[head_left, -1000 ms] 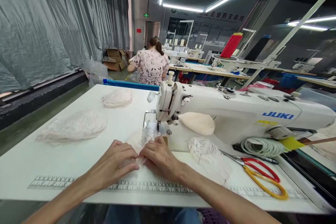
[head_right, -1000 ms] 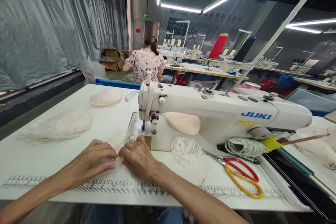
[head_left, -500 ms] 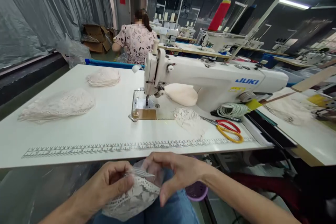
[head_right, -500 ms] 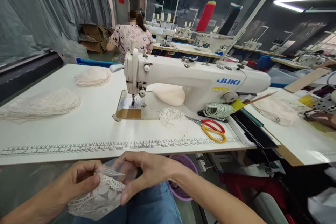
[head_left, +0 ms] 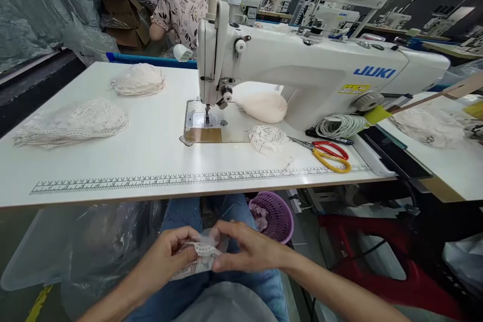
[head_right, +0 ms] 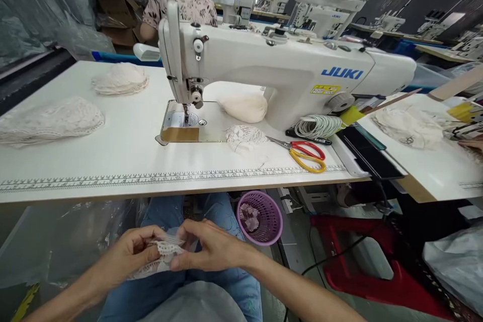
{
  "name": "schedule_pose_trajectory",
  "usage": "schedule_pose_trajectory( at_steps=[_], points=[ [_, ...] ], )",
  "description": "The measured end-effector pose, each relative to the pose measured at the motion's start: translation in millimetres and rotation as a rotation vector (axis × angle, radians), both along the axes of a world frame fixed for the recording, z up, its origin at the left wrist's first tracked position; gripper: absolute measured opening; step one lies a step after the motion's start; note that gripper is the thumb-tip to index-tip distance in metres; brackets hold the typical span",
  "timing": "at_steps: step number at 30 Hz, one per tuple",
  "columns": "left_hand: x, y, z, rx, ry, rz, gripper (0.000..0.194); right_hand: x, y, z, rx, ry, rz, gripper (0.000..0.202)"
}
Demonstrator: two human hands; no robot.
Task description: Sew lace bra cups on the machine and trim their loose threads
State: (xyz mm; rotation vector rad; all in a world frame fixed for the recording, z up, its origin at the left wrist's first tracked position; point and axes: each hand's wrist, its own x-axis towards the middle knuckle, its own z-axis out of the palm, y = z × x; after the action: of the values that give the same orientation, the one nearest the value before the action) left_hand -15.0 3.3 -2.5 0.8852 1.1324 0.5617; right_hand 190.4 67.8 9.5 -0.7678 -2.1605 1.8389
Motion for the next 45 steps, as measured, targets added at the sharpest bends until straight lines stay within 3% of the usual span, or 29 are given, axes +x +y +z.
schedule_pose_trajectory(
  at_steps=[4, 9, 11, 13, 17, 22, 26, 29, 34, 40, 45],
  points=[
    [1, 1, 0.3, 0.116, 0.168, -0.094, 0.041, -5, -6, -5.4, 0.043, -0.032, -0.108, 0.026],
    [-1, 4, 3.0, 0.167, 0.281, -0.156, 0.035, -6, -8, -2.2, 0.152, -0.091, -0.058, 0.039],
    [-2, 6, 3.1, 0.217, 0.337, -0.187, 0.028, -8, -9, -4.5, 0.172, -0.116, -0.111, 0.029],
    [-3, 8, 3.2, 0.245, 0.37, -0.2, 0.022, -9, -8, -8.3, 0.088, -0.081, -0.151, 0.014],
    [-4, 13, 5.6, 0.172, 0.309, -0.188, 0.013, -9, -2, -11.4, -0.116, 0.024, -0.136, 0.023],
    [-2, 14, 9.9, 0.137, 0.236, -0.178, 0.017, -8, 0, -10.2, -0.165, 0.054, -0.127, 0.031],
    [-3, 13, 9.7, 0.19, 0.299, -0.194, 0.036, -9, -1, -14.4, -0.246, 0.056, -0.173, 0.035],
    [-3, 13, 7.0, 0.196, 0.333, -0.217, 0.024, -7, -1, -18.9, -0.299, 0.057, -0.19, 0.035],
    [0, 15, 4.9, 0.215, 0.464, -0.213, 0.021, -3, 2, -20.3, -0.25, 0.041, -0.161, 0.028],
    [-3, 18, 8.5, 0.293, 0.399, -0.227, 0.022, -2, 4, -18.9, -0.185, 0.033, -0.086, 0.02],
    [-5, 18, 9.7, 0.142, 0.294, -0.233, 0.013, -6, 5, -19.5, -0.245, 0.022, -0.063, 0.015]
  ],
)
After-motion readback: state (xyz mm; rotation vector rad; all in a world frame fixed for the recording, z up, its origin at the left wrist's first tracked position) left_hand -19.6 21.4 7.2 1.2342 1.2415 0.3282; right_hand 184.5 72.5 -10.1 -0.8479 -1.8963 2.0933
